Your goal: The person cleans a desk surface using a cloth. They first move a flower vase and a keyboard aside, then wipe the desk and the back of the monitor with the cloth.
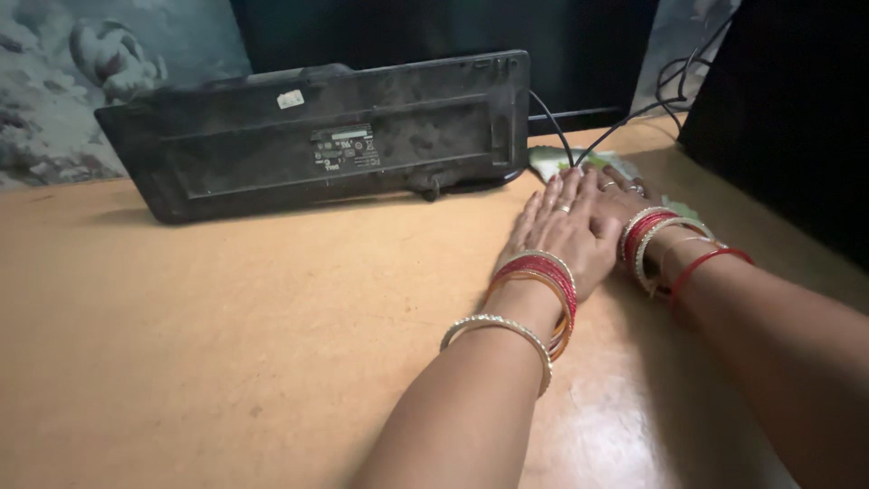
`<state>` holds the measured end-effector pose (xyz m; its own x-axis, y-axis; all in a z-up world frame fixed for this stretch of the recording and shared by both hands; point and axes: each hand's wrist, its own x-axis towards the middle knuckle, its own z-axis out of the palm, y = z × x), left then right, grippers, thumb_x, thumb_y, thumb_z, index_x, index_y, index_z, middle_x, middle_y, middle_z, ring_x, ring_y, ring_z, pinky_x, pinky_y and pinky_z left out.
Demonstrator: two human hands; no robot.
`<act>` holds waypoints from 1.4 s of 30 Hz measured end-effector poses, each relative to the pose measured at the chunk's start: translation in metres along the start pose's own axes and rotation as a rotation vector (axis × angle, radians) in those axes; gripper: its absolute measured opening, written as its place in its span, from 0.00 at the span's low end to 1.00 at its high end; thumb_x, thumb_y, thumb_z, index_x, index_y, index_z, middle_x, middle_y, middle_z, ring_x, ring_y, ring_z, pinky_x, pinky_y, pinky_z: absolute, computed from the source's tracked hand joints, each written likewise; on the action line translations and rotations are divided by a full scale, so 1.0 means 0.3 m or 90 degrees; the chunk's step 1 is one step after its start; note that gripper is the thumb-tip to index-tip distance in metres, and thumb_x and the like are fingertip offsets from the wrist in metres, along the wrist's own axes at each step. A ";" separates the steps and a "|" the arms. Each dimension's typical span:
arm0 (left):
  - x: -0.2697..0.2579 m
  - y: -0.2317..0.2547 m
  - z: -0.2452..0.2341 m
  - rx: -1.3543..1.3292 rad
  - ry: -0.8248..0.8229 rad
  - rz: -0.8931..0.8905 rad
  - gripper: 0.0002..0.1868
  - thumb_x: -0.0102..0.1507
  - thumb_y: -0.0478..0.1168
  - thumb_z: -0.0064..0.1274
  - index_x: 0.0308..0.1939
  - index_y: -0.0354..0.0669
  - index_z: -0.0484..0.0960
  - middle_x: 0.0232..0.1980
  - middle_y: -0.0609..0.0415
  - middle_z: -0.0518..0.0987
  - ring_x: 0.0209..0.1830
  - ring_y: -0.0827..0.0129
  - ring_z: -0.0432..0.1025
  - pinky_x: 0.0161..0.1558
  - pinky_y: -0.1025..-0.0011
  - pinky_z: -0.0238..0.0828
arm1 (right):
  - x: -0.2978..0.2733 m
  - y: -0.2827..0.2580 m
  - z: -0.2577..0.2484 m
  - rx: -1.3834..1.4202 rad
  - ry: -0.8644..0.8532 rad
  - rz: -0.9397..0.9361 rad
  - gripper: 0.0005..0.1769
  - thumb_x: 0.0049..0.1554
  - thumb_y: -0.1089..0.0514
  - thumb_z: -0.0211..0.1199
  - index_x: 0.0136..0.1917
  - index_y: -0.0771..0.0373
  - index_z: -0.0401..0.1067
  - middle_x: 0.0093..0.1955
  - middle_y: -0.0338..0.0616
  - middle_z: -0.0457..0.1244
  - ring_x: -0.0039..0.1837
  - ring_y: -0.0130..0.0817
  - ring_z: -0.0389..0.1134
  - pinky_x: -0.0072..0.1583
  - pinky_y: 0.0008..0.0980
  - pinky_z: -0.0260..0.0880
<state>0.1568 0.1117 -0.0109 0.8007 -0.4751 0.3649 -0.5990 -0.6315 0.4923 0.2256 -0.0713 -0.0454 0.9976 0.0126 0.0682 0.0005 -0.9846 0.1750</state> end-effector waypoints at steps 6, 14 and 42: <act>-0.015 0.003 -0.018 0.009 -0.031 -0.044 0.38 0.67 0.57 0.23 0.80 0.50 0.47 0.83 0.57 0.46 0.84 0.67 0.38 0.79 0.66 0.26 | -0.209 -0.092 -0.107 0.063 0.005 -0.027 0.50 0.53 0.32 0.55 0.81 0.42 0.38 0.86 0.39 0.29 0.84 0.42 0.28 0.76 0.57 0.30; -0.012 0.005 -0.013 0.030 -0.062 -0.036 0.38 0.68 0.59 0.22 0.80 0.50 0.48 0.84 0.56 0.43 0.85 0.67 0.35 0.80 0.64 0.24 | -0.390 -0.171 -0.167 0.066 -0.003 -0.016 0.40 0.61 0.33 0.39 0.83 0.43 0.42 0.86 0.35 0.36 0.86 0.44 0.32 0.79 0.57 0.33; 0.200 -0.115 0.033 0.254 0.108 0.128 0.33 0.70 0.56 0.24 0.79 0.56 0.56 0.85 0.55 0.40 0.85 0.64 0.27 0.80 0.59 0.17 | 0.225 0.151 0.140 0.194 0.099 -0.139 0.35 0.59 0.44 0.56 0.76 0.60 0.59 0.77 0.58 0.56 0.77 0.53 0.56 0.77 0.45 0.52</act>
<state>0.2255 0.0991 -0.0138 0.6384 -0.5258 0.5621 -0.6701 -0.7390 0.0696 0.2959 -0.1222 -0.0742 0.9493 0.2308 0.2135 0.2553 -0.9622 -0.0952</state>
